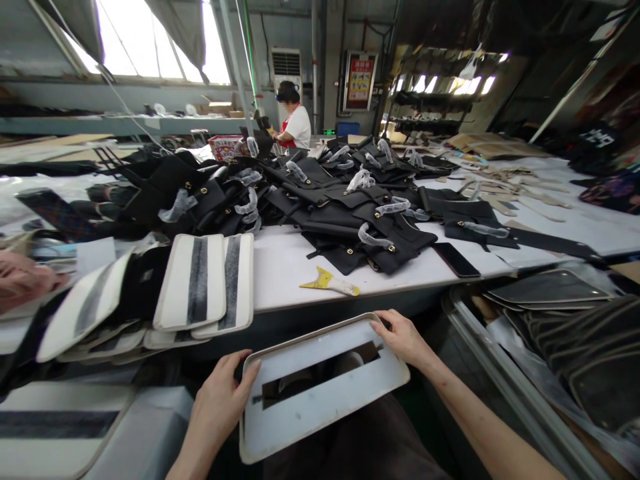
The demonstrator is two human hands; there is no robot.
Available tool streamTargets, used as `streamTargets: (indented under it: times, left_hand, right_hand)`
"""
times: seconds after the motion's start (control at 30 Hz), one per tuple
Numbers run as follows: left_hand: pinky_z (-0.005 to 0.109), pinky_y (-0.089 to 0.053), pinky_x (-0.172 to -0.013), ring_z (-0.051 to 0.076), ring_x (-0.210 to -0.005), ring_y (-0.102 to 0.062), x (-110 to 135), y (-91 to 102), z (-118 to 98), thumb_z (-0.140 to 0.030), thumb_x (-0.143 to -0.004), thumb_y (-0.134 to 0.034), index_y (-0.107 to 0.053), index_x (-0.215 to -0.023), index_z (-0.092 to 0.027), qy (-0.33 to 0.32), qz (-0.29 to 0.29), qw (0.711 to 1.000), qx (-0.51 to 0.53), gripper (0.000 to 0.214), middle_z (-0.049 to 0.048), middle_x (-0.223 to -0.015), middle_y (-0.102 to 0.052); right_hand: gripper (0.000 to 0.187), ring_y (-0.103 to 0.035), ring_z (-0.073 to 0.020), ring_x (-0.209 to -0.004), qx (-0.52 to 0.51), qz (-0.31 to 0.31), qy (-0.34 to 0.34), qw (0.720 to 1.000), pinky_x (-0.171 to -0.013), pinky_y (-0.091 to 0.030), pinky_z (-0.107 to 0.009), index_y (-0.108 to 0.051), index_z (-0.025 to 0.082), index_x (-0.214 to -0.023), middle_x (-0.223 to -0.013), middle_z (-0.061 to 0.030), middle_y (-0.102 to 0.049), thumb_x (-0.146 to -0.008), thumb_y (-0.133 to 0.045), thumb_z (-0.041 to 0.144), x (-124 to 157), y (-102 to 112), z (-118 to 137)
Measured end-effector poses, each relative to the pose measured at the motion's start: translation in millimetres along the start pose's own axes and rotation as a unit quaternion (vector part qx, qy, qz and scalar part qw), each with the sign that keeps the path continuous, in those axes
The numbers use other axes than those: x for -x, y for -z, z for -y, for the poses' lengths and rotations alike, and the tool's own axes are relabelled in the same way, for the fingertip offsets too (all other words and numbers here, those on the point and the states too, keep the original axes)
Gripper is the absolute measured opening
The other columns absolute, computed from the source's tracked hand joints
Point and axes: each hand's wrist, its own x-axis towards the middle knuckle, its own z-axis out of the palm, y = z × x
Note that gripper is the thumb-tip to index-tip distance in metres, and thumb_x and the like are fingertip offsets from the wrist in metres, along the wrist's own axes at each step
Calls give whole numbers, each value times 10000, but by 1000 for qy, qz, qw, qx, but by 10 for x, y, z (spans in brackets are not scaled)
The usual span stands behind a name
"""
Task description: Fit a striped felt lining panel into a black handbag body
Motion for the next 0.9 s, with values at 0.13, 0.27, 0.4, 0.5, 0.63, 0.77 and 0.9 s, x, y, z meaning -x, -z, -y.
streamTargets:
  times: [0.13,0.27,0.4,0.5,0.63,0.77,0.9]
  left_hand:
    - [314,-421,-802,241,-970,-629,-106,34,-67,-442,-918,-359,-612,-1017,-270,-11,52,997,-49,322,25,-1009,-687]
    - [298,-406,-760,236,-931,-637,-127,49,-119,-369,-932,-327,-606,-946,-248,-19,68,995,-73,305,44,-970,-681]
    - [298,-401,-762,232,-923,-635,-129,46,-124,-362,-936,-328,-604,-942,-243,-18,65,995,-73,300,49,-967,-674]
    - [295,-400,-778,227,-933,-631,-129,32,-101,-362,-936,-340,-606,-939,-243,-24,57,996,-64,291,42,-957,-671]
    - [288,-398,-757,216,-893,-631,-104,22,-72,-366,-934,-360,-617,-931,-243,-24,44,998,-40,286,37,-941,-674]
    - [284,-402,-744,216,-882,-629,-49,30,-58,-391,-920,-415,-651,-921,-237,-37,17,999,6,282,42,-929,-682]
    - [282,-413,-736,219,-883,-628,5,55,-32,-441,-865,-534,-691,-936,-244,-41,-6,996,82,262,40,-936,-698]
  right_hand:
    - [326,-597,-190,-807,12,44,27,999,-761,-428,-305,-693,203,-844,-824,-36,-663,-900,-444,405,-226,-31,-14]
    - [380,-556,-170,-689,28,69,35,997,-656,-381,-294,-587,202,-639,-691,-15,-624,-901,-417,419,-319,-50,-43]
    - [392,-561,-179,-706,32,72,26,997,-669,-378,-301,-559,204,-636,-704,-21,-624,-902,-394,438,-321,-93,-68]
    - [396,-579,-195,-740,30,68,13,997,-696,-397,-312,-586,207,-684,-738,-29,-635,-905,-374,459,-299,-134,-88]
    - [407,-617,-224,-814,17,62,-3,998,-752,-447,-328,-654,208,-806,-830,-51,-681,-889,-387,504,-233,-166,-109]
    - [484,-664,-275,-905,-8,54,-18,998,-807,-509,-366,-698,193,-963,-966,-92,-730,-847,-419,572,-99,-193,-205]
    - [522,-699,-315,-913,-38,2,-64,997,-767,-571,-375,-738,232,-975,-978,-85,-755,-726,-561,656,-18,-243,-545]
